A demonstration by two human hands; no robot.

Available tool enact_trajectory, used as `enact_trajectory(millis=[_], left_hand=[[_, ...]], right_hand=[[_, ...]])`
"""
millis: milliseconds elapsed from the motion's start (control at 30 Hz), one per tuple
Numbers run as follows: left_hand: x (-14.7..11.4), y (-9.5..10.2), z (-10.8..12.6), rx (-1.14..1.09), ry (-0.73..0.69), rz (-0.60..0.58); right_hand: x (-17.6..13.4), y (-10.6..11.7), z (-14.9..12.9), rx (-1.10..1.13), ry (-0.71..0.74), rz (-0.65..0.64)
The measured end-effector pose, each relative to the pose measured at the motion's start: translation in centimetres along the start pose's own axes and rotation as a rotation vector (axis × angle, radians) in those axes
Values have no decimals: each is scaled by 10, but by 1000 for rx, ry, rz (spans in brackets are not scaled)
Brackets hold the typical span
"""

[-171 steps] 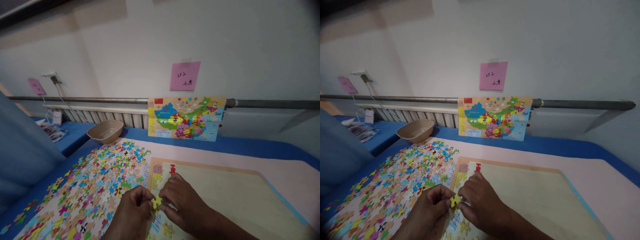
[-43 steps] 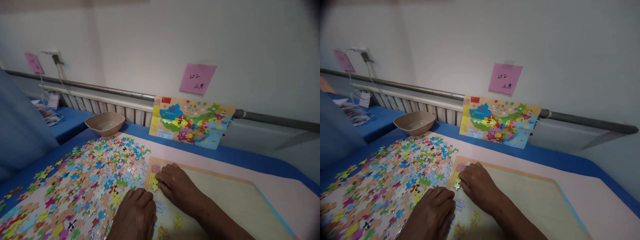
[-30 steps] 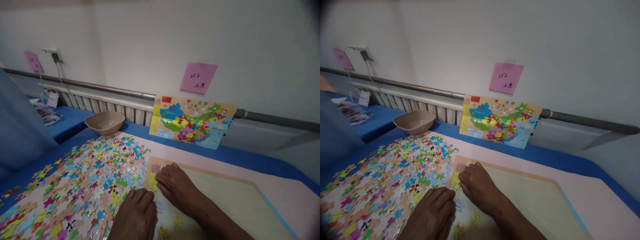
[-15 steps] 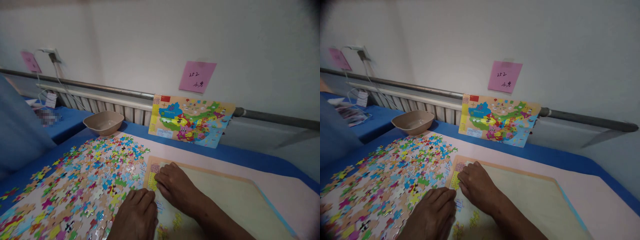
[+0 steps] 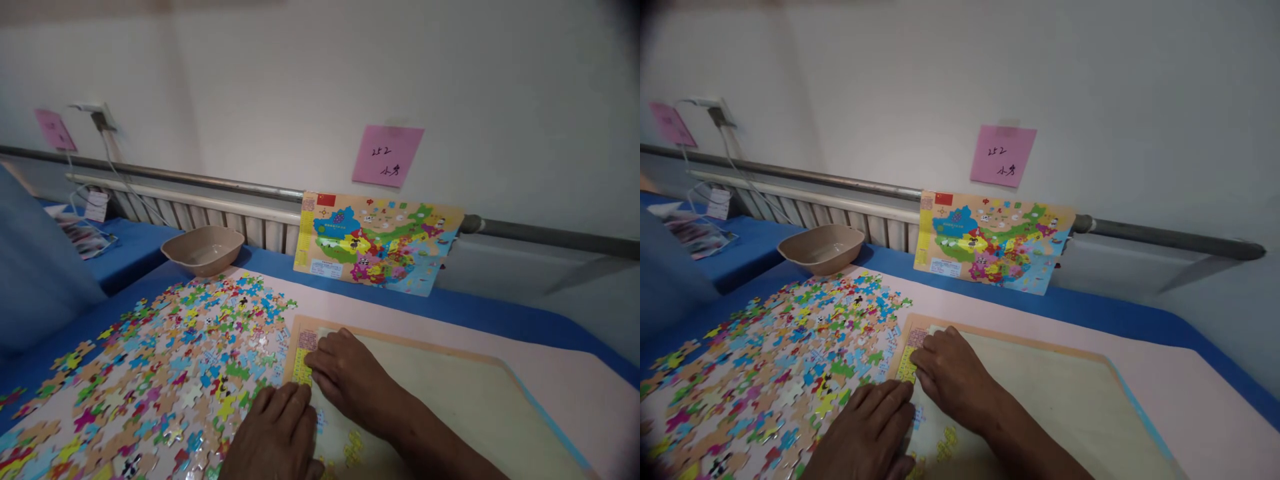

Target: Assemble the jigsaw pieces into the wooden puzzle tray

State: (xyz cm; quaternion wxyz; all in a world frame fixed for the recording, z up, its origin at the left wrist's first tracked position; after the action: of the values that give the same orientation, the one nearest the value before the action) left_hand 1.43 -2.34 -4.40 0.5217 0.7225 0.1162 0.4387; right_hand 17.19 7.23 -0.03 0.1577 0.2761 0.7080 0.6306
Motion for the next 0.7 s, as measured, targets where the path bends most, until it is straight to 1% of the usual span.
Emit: enact_trajectory(millis=[367, 400, 533, 567, 700], left_hand=[[-3, -2, 0, -8, 0, 4], [-3, -2, 0, -9, 4, 30], [0, 0, 0, -5, 42, 199], [1, 0, 0, -3, 49, 223], [2, -1, 1, -3, 51, 223]], right_hand=[[1, 0, 0, 8, -5, -22], [1, 0, 0, 10, -8, -24], [1, -2, 2, 19, -6, -14], [1, -3, 3, 21, -7, -5], [0, -5, 4, 39, -25, 6]])
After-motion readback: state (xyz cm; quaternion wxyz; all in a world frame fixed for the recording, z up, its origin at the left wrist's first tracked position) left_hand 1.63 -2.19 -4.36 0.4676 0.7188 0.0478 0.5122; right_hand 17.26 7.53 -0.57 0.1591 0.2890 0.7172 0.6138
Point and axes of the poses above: each hand's wrist, its own x-axis towards the middle knuckle, its own y-axis out of the back of the hand, z = x × y, the point moved 3 cm from there along x, towards the middle knuckle, and after that the axes turned 1 degree about -x, right-handed, at the moved point
